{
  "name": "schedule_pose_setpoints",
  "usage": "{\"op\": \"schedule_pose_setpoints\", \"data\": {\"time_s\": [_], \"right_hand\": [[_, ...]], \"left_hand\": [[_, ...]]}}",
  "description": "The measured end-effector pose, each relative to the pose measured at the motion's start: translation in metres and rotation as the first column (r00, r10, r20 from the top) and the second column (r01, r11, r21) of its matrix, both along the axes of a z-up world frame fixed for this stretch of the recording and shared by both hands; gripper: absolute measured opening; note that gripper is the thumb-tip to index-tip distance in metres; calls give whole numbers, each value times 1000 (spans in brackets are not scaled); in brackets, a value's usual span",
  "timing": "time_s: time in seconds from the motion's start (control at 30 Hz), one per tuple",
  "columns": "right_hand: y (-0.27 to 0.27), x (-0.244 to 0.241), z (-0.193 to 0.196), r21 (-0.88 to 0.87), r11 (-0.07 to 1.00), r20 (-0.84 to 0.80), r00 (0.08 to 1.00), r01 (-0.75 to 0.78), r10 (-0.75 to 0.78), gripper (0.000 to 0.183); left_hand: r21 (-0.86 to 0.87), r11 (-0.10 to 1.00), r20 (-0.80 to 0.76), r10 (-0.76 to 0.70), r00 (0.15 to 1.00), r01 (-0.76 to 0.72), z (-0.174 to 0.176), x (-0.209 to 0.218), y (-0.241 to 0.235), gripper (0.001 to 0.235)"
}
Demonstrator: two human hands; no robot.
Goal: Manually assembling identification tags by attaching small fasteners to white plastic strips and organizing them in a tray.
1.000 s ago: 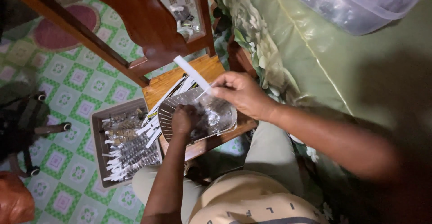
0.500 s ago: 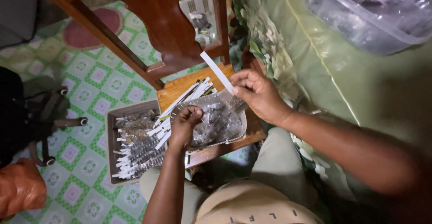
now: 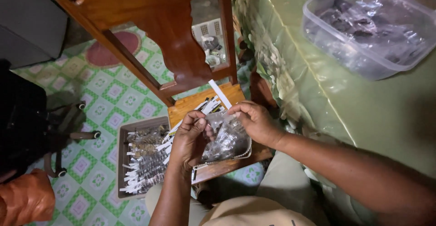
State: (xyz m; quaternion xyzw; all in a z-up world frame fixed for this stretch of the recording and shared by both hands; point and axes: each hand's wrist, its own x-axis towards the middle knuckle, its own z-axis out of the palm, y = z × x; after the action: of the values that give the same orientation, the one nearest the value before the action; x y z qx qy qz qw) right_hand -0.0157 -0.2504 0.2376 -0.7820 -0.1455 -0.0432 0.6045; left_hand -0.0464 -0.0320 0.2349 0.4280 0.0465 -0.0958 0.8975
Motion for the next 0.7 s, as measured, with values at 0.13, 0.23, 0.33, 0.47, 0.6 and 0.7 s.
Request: {"op": "schedule_pose_setpoints", "data": {"time_s": [0.13,0.23,0.33,0.47,0.6,0.7], "right_hand": [[0,-3,20,39,999,45,999,-25,23,25],[-1,-3,21,76,990,53,992,-116,112,20],[0,-7,16,71,984,71,985,-161,156,22],[6,-8,7,58,989,110,986,-135,128,14],[7,-8,4,104,992,105,992,-77,66,6],[7,-7,0,127,991,108,994,-43,29,6]], "left_hand": [[-41,998,-25,-42,999,41,10,3,-7,13],[-42,997,-48,-61,997,59,4,5,-9,15],[-80,993,-53,-94,994,90,0,6,-8,17],[-57,996,-83,-78,993,74,2,4,-12,20],[20,999,-46,-33,998,34,17,-4,-21,29],[282,959,104,0,995,-30,25,-7,-27,39]]}}
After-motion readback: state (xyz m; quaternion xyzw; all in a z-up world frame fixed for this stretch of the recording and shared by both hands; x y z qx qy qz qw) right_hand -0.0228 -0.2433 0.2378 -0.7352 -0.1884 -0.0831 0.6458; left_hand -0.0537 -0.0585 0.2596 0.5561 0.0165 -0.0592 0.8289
